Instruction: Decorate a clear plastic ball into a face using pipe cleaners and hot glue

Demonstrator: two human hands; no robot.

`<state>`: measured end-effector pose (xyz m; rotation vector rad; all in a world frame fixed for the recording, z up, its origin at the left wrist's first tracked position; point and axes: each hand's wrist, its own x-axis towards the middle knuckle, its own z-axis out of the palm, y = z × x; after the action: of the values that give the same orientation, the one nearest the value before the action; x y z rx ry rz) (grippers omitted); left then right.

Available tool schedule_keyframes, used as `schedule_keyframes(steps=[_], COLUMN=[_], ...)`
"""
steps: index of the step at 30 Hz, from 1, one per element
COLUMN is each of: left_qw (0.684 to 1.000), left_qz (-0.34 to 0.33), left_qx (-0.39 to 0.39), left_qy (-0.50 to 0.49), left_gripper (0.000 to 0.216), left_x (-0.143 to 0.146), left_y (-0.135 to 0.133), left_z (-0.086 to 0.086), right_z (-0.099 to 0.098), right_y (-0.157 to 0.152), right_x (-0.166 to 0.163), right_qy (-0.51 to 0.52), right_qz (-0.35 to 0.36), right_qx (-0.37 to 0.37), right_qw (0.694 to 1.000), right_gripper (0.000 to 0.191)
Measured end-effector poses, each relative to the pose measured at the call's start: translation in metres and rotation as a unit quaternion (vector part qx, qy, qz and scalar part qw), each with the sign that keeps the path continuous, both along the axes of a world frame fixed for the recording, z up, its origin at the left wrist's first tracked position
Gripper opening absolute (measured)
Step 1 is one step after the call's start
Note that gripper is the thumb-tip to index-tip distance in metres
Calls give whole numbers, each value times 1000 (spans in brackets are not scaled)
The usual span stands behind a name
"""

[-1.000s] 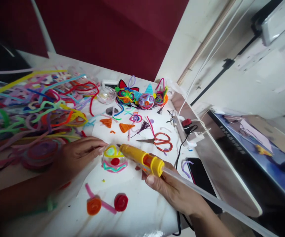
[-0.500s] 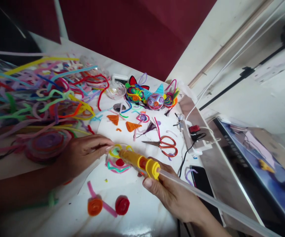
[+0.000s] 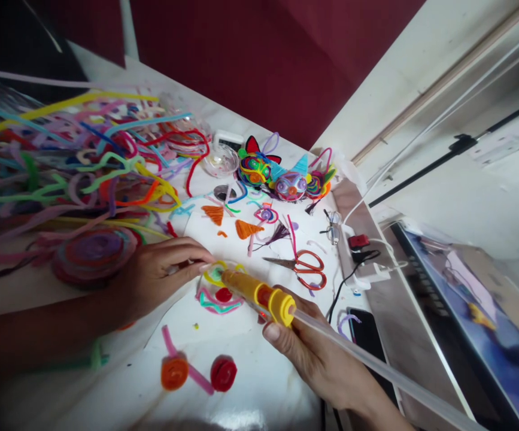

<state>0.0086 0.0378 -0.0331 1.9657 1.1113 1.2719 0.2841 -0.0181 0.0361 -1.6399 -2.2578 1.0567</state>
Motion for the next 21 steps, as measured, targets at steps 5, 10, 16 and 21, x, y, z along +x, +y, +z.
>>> schedule_keyframes(steps=[5, 10, 16, 21], left_qw=[1000, 1000, 1000, 1000], left_qz=[3, 5, 5, 9], left_qx=[-13, 2, 16, 8], left_qy=[-2, -9, -11, -8], left_gripper=[15, 13, 12, 12], left_x=[1, 2, 1, 2], left_y=[-1, 0, -1, -2], left_z=[3, 3, 0, 2], right_z=[3, 7, 3, -1], right_y=[2, 5, 3, 2], right_x=[-5, -10, -7, -5], right_qy=[8, 3, -4, 4], right_qz=[18, 38, 21, 22], right_qx=[20, 18, 19, 27], right_qw=[1000, 999, 1000, 999], right_gripper=[40, 39, 38, 35])
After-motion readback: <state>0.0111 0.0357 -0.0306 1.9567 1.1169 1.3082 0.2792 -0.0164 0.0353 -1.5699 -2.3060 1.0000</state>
